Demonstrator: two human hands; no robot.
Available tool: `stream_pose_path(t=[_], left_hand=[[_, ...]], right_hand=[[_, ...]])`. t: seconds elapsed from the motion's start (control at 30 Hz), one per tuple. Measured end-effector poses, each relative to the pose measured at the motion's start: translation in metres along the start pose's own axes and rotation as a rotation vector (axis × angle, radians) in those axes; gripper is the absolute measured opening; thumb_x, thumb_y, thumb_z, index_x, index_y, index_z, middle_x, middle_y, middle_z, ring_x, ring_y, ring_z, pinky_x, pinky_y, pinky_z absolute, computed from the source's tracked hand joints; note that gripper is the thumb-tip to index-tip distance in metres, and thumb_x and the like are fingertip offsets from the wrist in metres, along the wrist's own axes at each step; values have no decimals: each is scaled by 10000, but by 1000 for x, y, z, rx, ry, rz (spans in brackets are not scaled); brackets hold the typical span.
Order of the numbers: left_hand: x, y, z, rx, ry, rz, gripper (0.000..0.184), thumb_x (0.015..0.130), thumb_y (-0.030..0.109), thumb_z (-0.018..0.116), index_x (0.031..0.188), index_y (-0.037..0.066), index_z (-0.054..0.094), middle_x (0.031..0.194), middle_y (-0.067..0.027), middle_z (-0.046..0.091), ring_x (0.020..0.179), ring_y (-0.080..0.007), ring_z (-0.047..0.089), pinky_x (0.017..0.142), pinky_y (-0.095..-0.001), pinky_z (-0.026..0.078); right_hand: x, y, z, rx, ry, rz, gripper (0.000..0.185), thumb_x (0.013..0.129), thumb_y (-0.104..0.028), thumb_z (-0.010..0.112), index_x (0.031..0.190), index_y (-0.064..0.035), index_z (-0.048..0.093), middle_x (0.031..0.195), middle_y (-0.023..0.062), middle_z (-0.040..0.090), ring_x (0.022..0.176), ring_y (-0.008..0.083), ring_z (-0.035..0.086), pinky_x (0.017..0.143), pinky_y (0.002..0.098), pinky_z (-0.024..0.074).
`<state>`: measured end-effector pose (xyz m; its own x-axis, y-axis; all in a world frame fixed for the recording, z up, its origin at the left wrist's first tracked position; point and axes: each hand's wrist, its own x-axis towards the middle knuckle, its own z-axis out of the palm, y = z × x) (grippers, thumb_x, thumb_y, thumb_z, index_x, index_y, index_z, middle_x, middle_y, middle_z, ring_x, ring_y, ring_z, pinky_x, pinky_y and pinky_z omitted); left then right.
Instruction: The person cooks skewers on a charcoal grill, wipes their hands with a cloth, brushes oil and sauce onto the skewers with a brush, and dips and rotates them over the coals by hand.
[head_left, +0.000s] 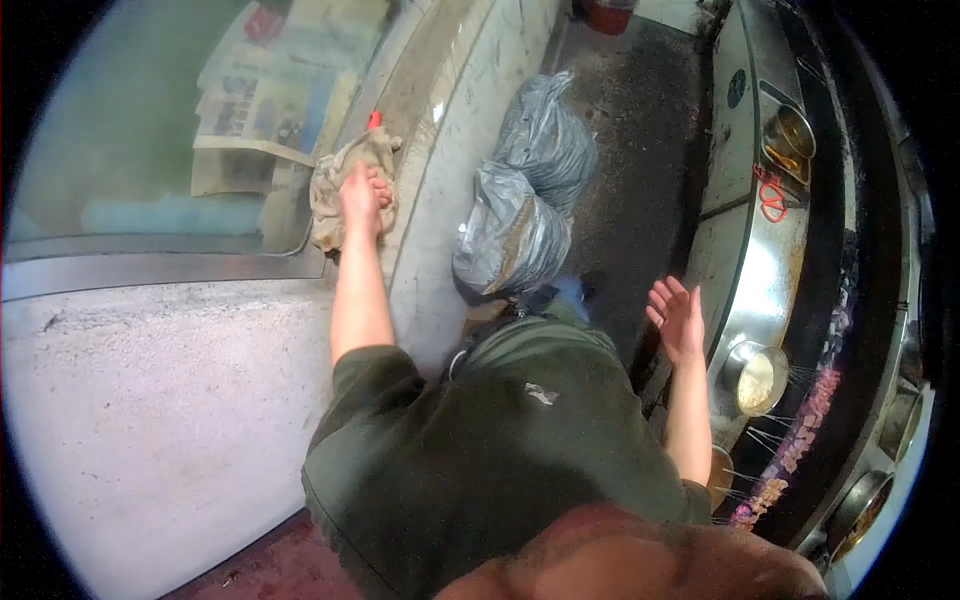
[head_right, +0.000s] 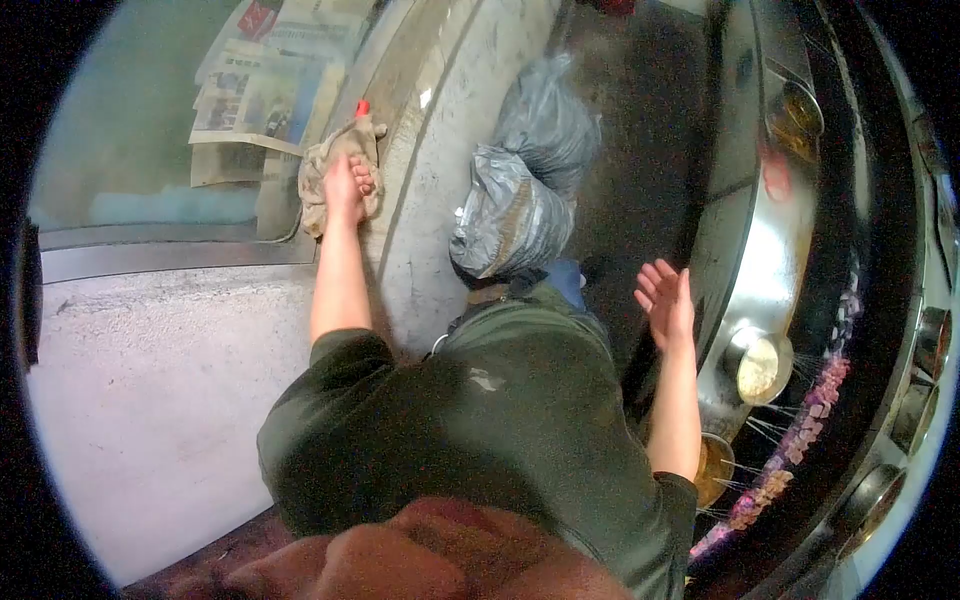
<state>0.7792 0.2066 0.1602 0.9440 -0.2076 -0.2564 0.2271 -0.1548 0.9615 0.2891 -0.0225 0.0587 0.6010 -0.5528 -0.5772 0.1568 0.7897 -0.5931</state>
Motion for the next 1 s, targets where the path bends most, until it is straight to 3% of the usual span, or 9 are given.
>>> stream_pose_path(t=[0.13,0.23,0.27,0.37,0.5,0.63,0.67,0.87,1.0], left_hand=[[38,-5,-24,-375,49,-174,309,925,295,425,859,-2,482,682,-102,549,534,-180,534,474,-300,427],[21,5,-2,41,192,-13,291,920,291,454,864,7,489,722,-107,576,590,-172,570,513,-310,456],[27,1,-2,166,206,42,269,894,254,503,910,-15,507,738,-140,592,666,-241,606,594,-362,478],[23,-9,5,813,568,540,290,858,206,536,973,-58,497,824,-204,592,800,-333,595,685,-404,465],[-5,8,12,982,552,591,305,844,165,532,1089,-7,477,1143,-236,433,958,-395,514,784,-429,426],[3,-28,5,1286,585,916,450,864,213,496,1290,96,411,1204,-166,400,1089,-359,413,913,-463,329],[2,-31,6,1323,557,746,503,868,266,485,1336,123,367,1254,-138,389,1147,-337,352,941,-488,275],[2,-42,6,1588,563,636,599,845,323,510,1359,84,316,1323,-150,381,1197,-346,356,971,-510,266],[-30,-42,14,1464,548,938,778,746,371,630,1358,23,300,1365,-185,354,1254,-361,326,1042,-504,227]], right_hand=[[-1,-4,2,23,7,-20,637,919,-540,322,1298,-31,373,1240,126,480,1088,224,488,899,369,398],[-3,0,-1,26,7,-14,630,915,-544,333,1280,-34,389,1210,116,499,1069,217,499,885,363,409],[-4,2,-2,22,24,-9,631,909,-550,342,1276,-40,394,1203,110,505,1061,212,506,875,356,418],[-9,2,-6,31,48,-12,643,913,-547,337,1292,-30,378,1209,113,502,1067,214,502,884,358,409],[-12,3,-15,40,69,-19,652,918,-540,332,1309,-20,360,1214,115,501,1069,210,500,888,356,403],[-13,3,-17,37,69,-12,648,917,-540,334,1301,-19,371,1208,111,506,1059,201,507,879,347,410],[-13,3,-17,40,65,-3,647,917,-540,334,1299,-19,373,1208,111,506,1057,200,509,876,345,411],[-6,9,-11,-6,48,22,630,924,-532,321,1295,-26,381,1200,103,517,1050,192,512,882,347,408],[-7,11,-16,-66,100,-3,599,936,-509,298,1290,-38,407,1208,105,527,1061,199,514,893,354,411]])
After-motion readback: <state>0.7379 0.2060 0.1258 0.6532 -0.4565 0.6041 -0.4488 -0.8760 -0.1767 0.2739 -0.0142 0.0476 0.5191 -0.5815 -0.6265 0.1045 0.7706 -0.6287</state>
